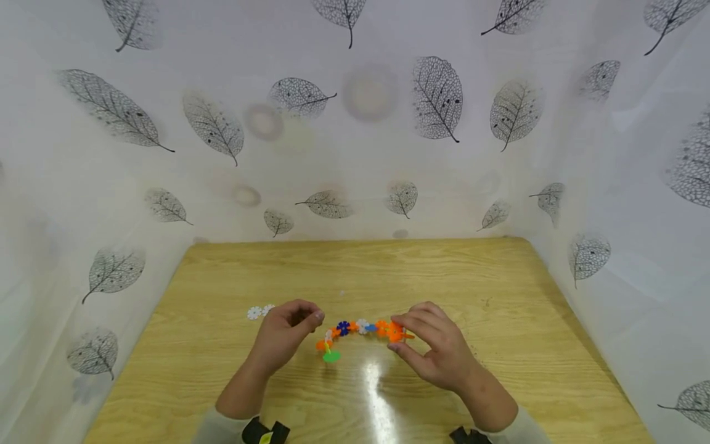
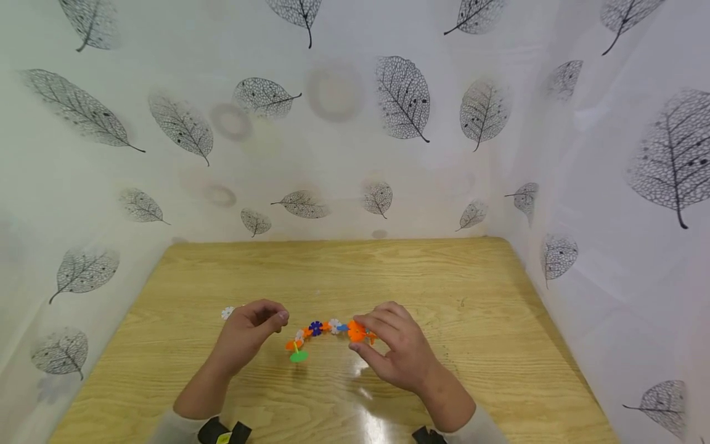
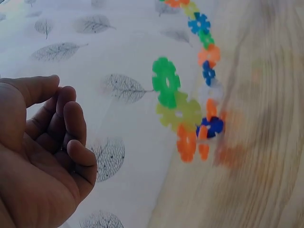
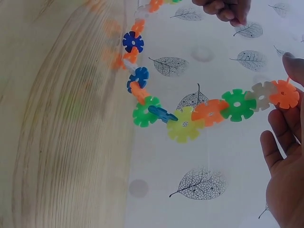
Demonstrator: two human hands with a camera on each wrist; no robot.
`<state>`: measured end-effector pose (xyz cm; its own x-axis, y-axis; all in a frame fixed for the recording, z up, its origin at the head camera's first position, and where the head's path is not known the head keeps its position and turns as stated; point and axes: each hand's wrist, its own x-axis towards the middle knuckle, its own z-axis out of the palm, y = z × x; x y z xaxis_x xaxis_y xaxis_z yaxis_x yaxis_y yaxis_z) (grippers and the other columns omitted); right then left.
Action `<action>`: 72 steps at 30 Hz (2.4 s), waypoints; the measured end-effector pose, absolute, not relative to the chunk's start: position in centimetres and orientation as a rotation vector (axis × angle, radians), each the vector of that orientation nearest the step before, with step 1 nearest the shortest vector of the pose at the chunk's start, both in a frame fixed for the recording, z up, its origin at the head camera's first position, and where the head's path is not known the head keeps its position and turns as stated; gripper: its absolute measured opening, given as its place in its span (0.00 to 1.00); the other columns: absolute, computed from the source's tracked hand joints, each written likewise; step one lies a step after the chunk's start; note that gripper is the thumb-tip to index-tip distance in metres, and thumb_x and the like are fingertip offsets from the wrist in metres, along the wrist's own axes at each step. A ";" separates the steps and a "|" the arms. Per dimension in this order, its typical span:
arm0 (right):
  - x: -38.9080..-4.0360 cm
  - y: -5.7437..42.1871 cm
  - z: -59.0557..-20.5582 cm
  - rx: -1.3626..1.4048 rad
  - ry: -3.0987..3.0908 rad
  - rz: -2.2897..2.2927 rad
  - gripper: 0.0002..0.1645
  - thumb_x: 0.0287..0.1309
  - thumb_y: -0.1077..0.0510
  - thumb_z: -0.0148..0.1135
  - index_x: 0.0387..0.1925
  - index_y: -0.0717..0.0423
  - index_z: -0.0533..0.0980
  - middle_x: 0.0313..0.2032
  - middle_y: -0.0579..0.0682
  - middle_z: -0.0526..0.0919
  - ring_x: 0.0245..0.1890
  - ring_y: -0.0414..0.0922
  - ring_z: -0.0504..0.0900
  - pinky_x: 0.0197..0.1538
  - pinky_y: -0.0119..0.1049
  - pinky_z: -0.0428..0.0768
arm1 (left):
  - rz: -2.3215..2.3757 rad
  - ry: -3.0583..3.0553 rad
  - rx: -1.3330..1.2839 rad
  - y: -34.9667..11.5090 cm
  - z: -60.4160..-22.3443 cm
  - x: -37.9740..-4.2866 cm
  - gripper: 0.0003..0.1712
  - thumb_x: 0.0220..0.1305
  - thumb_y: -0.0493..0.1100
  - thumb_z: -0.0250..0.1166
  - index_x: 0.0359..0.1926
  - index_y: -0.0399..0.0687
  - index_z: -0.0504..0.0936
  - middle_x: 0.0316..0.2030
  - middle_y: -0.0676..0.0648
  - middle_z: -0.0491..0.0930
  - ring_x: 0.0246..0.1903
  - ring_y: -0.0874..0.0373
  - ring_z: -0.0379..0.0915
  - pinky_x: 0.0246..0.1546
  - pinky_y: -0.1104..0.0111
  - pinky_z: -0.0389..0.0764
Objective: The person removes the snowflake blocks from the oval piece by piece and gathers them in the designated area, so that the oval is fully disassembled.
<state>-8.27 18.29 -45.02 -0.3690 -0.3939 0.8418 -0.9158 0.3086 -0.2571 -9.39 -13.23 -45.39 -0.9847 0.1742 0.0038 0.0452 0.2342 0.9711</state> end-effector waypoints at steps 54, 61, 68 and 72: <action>-8.2 17.9 -45.1 1.153 -1.914 0.965 0.10 0.65 0.54 0.72 0.41 0.58 0.87 0.36 0.47 0.88 0.37 0.47 0.80 0.49 0.37 0.76 | 1.796 2.255 0.624 -6.2 -43.5 -8.2 0.10 0.73 0.46 0.68 0.33 0.51 0.89 0.27 0.44 0.83 0.22 0.64 0.66 0.23 0.72 0.71; -8.2 18.0 -45.1 1.171 -1.897 0.960 0.08 0.68 0.56 0.70 0.39 0.57 0.87 0.35 0.46 0.88 0.36 0.46 0.80 0.47 0.35 0.76 | 1.772 2.308 0.609 -6.4 -43.4 -8.2 0.11 0.73 0.47 0.67 0.33 0.49 0.89 0.25 0.50 0.81 0.20 0.63 0.64 0.22 0.71 0.69; -8.2 17.9 -45.1 1.180 -1.868 0.919 0.09 0.69 0.56 0.68 0.37 0.58 0.87 0.34 0.46 0.88 0.36 0.46 0.81 0.45 0.38 0.76 | 1.793 2.339 0.621 -6.2 -43.4 -8.0 0.08 0.73 0.44 0.67 0.35 0.55 0.90 0.26 0.51 0.83 0.21 0.64 0.66 0.22 0.72 0.70; -8.3 17.8 -45.0 1.186 -1.835 0.886 0.09 0.68 0.57 0.69 0.36 0.59 0.87 0.33 0.47 0.88 0.35 0.47 0.80 0.44 0.39 0.76 | 1.799 2.361 0.627 -6.1 -43.2 -7.9 0.07 0.72 0.43 0.68 0.35 0.52 0.90 0.27 0.50 0.85 0.21 0.63 0.68 0.23 0.71 0.73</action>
